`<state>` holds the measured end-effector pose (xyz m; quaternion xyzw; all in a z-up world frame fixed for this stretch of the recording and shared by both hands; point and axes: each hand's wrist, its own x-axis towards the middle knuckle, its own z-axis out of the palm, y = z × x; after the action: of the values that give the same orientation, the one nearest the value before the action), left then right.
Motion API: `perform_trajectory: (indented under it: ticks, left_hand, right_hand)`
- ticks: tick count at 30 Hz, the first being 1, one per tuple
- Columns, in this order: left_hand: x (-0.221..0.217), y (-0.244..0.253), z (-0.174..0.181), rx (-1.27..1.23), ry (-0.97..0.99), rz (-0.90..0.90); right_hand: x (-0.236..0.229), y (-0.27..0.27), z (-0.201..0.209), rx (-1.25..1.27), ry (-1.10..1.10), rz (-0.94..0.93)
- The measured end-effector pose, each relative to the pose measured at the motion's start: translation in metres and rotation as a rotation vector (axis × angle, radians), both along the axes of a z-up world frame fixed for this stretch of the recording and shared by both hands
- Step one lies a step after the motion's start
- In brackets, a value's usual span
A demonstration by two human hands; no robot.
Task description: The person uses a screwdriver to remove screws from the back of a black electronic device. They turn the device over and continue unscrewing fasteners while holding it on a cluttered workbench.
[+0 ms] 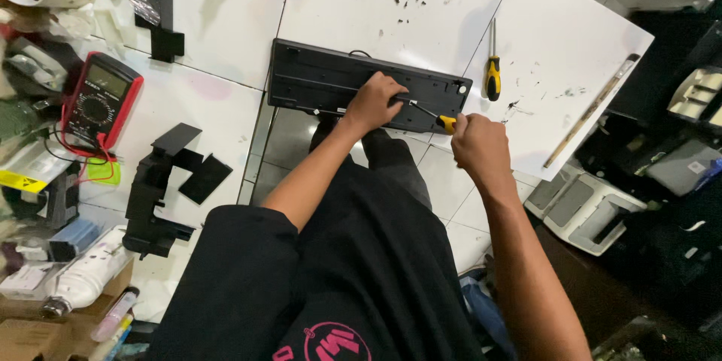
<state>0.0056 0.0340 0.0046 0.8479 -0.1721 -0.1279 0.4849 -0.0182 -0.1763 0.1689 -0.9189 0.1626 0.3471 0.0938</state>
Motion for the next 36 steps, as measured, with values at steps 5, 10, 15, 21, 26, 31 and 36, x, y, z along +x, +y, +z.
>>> perform_trajectory:
  ticks: [5,10,15,21,26,31,36]
  left_hand:
    - [-0.008,-0.021,-0.012,0.164,-0.182,0.066]
    - [-0.02,-0.021,-0.013,0.172,-0.149,0.093]
    - [-0.018,-0.018,-0.015,0.113,-0.149,0.087]
    - [-0.02,-0.022,-0.01,0.134,-0.159,0.134]
    - [-0.022,-0.025,-0.011,0.151,-0.15,0.149]
    - [-0.022,-0.031,-0.006,0.206,-0.153,0.163]
    - [-0.021,-0.041,-0.006,0.334,-0.234,0.108]
  right_hand:
    - [-0.001,0.001,-0.013,0.129,-0.281,0.221]
    - [-0.006,0.009,0.009,0.189,0.086,-0.106]
    - [-0.02,0.008,0.004,0.081,-0.409,0.425]
    - [-0.032,-0.01,-0.025,-0.059,-0.094,0.23]
    - [-0.027,-0.001,-0.01,0.024,-0.412,0.391]
    - [-0.037,-0.013,-0.031,0.038,-0.427,0.356]
    - [-0.044,-0.029,-0.009,0.184,-0.561,0.309]
